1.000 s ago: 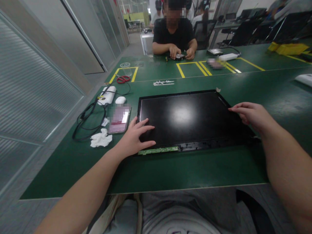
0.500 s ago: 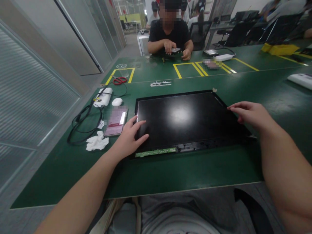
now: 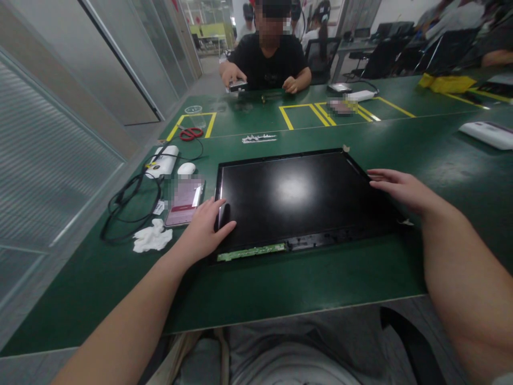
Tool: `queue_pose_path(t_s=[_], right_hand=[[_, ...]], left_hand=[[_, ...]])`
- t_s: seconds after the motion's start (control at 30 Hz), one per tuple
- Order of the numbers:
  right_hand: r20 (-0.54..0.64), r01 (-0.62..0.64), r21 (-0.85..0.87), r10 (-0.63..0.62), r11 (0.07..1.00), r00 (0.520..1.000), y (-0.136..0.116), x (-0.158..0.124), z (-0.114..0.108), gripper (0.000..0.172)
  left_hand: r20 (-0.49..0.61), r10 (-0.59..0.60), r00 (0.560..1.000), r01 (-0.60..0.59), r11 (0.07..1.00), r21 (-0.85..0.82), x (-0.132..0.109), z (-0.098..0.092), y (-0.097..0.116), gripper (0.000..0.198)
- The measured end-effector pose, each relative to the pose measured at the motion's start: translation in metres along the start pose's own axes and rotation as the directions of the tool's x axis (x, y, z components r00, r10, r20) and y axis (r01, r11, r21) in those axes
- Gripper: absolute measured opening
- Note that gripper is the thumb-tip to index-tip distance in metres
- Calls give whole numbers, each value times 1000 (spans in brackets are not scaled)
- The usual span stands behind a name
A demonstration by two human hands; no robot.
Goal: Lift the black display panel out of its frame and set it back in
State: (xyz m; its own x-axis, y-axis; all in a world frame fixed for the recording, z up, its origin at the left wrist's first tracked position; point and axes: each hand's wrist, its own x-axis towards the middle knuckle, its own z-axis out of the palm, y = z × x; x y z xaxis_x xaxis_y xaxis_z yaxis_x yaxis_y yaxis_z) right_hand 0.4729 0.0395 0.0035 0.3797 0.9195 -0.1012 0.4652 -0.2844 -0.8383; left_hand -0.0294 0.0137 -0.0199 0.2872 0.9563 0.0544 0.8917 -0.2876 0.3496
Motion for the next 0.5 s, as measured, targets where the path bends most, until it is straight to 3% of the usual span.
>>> queue_pose_path(t_s=[0.3,0.5], right_hand=[[-17,-38,248,44,968,999,-1,1,-5,64],[38,-47,361,36,931,999,-9,-6,-14,76]], left_hand=[[-13,-2,1000,2,1000,-17,-1,1,4,69],[-37,10,999,-11,999,-39,0,2,0,65]])
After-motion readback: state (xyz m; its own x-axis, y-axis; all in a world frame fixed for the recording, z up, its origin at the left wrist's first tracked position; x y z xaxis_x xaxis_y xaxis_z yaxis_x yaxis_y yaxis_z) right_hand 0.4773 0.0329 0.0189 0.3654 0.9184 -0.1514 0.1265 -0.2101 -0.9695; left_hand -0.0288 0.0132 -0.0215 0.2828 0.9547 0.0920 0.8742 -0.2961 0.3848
